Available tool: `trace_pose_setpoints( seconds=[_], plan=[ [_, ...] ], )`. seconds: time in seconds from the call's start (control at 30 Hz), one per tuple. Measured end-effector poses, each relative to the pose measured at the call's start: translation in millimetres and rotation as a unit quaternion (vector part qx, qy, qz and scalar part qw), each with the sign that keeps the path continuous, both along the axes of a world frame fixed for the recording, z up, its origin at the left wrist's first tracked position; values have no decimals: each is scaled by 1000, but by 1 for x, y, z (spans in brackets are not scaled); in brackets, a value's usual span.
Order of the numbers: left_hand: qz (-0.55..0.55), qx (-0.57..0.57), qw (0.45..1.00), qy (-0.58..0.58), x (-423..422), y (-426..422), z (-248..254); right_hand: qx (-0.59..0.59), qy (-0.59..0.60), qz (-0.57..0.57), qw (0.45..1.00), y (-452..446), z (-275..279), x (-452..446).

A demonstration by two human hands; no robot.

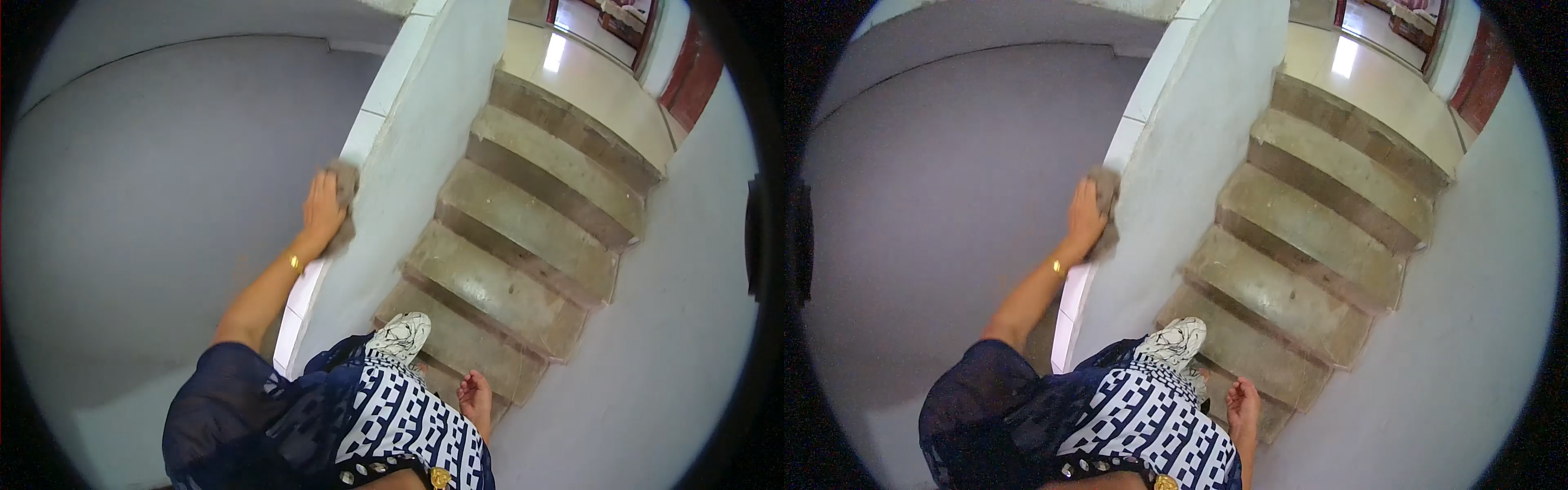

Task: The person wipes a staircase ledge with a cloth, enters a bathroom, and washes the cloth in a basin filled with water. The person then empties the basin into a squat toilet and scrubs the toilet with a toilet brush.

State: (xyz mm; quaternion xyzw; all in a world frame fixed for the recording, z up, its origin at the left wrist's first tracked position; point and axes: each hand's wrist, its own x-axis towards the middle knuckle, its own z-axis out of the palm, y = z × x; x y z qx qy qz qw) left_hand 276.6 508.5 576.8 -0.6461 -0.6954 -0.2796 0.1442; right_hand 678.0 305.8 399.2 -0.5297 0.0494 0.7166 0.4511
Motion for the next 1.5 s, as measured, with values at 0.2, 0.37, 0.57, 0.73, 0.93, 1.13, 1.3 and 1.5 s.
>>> trace_pose_setpoints(
  seconds=[0.2, 0.37, 0.57, 0.73, 0.93, 1.13, 1.3, 1.5],
  plan=[
    [5, -24, 999, -31, 20, -21, 10, 54, 27, 15, 998, 31, 5, 11],
    [11, 16, 1000, -15, 35, 30, 48, 74, 14, 24, 997, 58, -5, 24],
    [-8, 47, 999, -9, 56, 126, 108, 49, 54, 31, 997, 95, -7, 34],
    [-33, 92, 995, 12, 70, 211, 152, 9, 16, 31, 999, 130, -4, 38],
    [-47, 122, 991, 28, 91, 311, 211, 3, 15, 8, 1000, 183, 22, 39],
    [-32, 99, 995, 8, 103, 397, 266, 25, 5, -29, 999, 242, 57, 24],
    [-40, 110, 993, 4, 110, 441, 293, 32, -16, -53, 998, 272, 111, 13],
    [-47, 115, 992, -24, 121, 483, 324, 28, -7, -56, 998, 276, 141, 16]
  ],
)
